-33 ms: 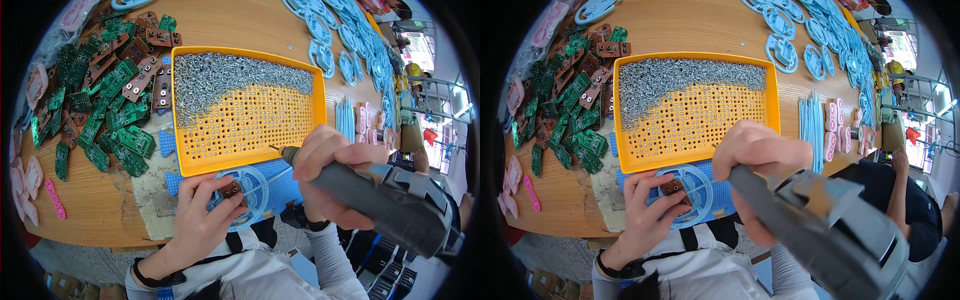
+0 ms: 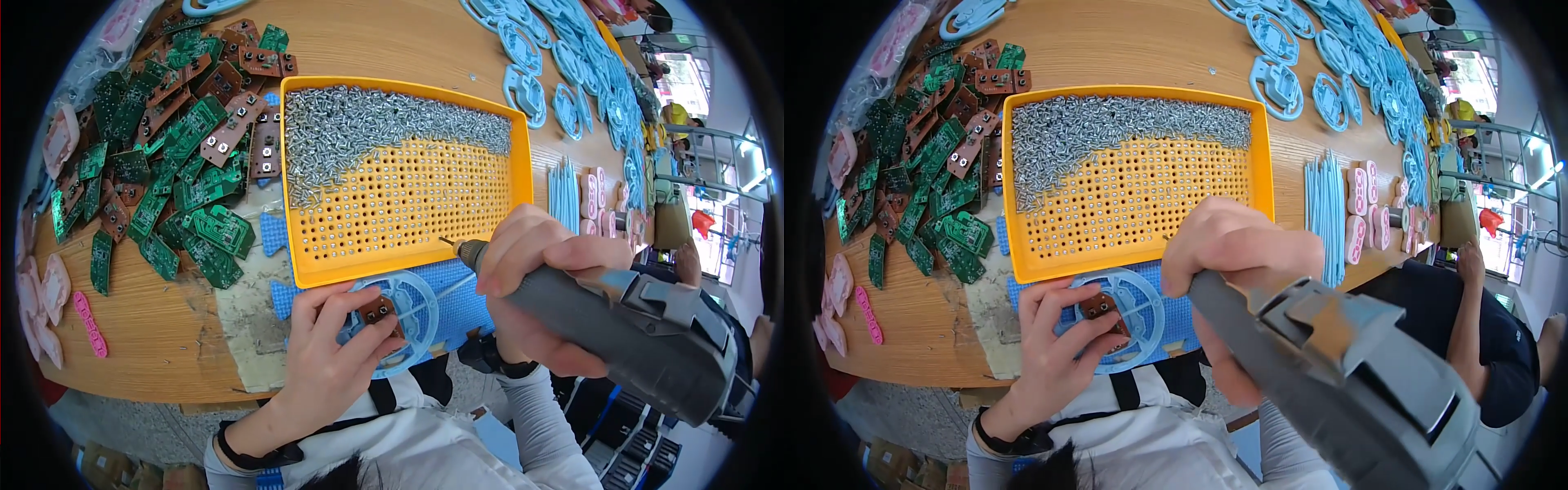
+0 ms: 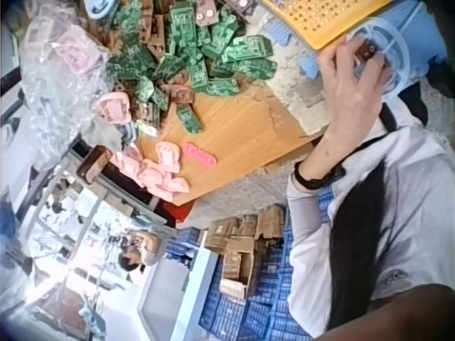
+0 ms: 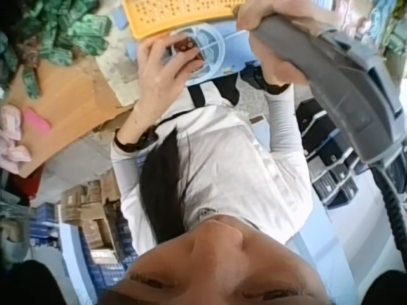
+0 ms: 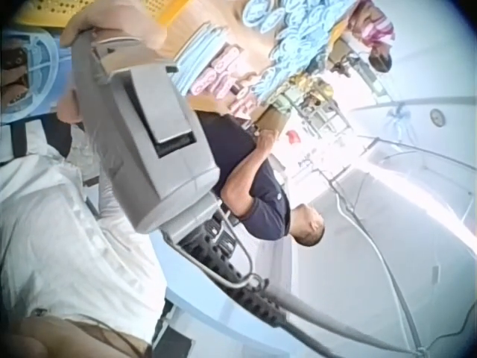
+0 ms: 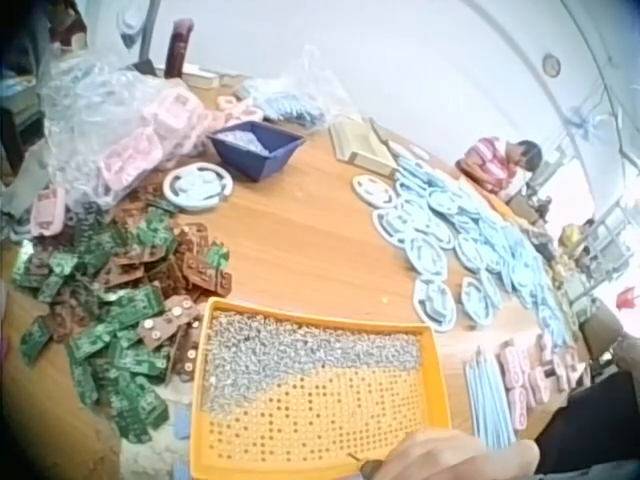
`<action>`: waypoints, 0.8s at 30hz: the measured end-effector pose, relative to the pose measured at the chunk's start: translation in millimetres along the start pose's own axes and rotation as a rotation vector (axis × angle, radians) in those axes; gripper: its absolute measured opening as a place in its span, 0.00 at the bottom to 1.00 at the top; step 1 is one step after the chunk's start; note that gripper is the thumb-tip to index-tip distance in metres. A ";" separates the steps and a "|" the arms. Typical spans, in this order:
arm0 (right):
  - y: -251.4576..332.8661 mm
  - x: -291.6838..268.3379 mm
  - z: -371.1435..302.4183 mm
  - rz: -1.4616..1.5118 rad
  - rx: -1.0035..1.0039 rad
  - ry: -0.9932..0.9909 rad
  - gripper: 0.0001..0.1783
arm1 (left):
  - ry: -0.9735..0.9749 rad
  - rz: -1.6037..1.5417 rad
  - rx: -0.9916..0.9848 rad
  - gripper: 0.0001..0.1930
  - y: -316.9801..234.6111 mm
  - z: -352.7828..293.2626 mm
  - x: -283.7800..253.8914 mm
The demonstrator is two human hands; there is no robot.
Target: Assembling electronic components using a power screwdriver.
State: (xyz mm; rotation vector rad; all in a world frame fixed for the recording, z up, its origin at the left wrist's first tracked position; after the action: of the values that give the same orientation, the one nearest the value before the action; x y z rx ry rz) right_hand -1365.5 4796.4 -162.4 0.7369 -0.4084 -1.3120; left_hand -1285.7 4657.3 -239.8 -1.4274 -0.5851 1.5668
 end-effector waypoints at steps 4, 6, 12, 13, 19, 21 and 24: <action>5.0 -4.5 2.7 0.043 -0.033 -0.065 0.42 | -0.004 -0.007 0.007 0.16 1.9 -1.7 0.4; 23.3 -7.4 12.9 0.053 -0.082 -0.012 0.41 | -0.012 -0.014 0.012 0.16 2.4 -2.1 1.1; 73.8 1.0 7.1 0.017 0.083 -0.037 0.29 | -0.022 -0.017 0.020 0.16 1.2 -2.9 0.7; 71.2 8.0 5.5 0.184 0.102 0.088 0.23 | -0.022 -0.018 0.022 0.16 1.2 -3.0 0.7; 67.2 34.8 -19.9 0.313 0.162 0.044 0.08 | -0.043 -0.012 0.037 0.16 -0.6 -1.9 0.1; 64.5 38.2 -25.1 0.321 0.164 0.033 0.08 | -0.050 -0.014 0.036 0.16 1.0 -2.2 0.9; 63.7 38.9 -28.5 0.306 0.153 0.021 0.09 | -0.062 -0.024 0.039 0.16 0.3 -2.3 0.0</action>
State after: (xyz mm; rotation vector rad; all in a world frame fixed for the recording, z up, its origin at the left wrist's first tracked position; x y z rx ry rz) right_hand -1292.0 4771.2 -143.7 0.7808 -0.5860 -0.9921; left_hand -1283.6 4656.6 -240.5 -1.3424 -0.6022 1.5998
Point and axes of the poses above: each hand's wrist, its own z-axis towards the middle knuckle, its own x-axis out of the palm, y = z × x, the point moved 7 cm from there along z, towards the middle knuckle
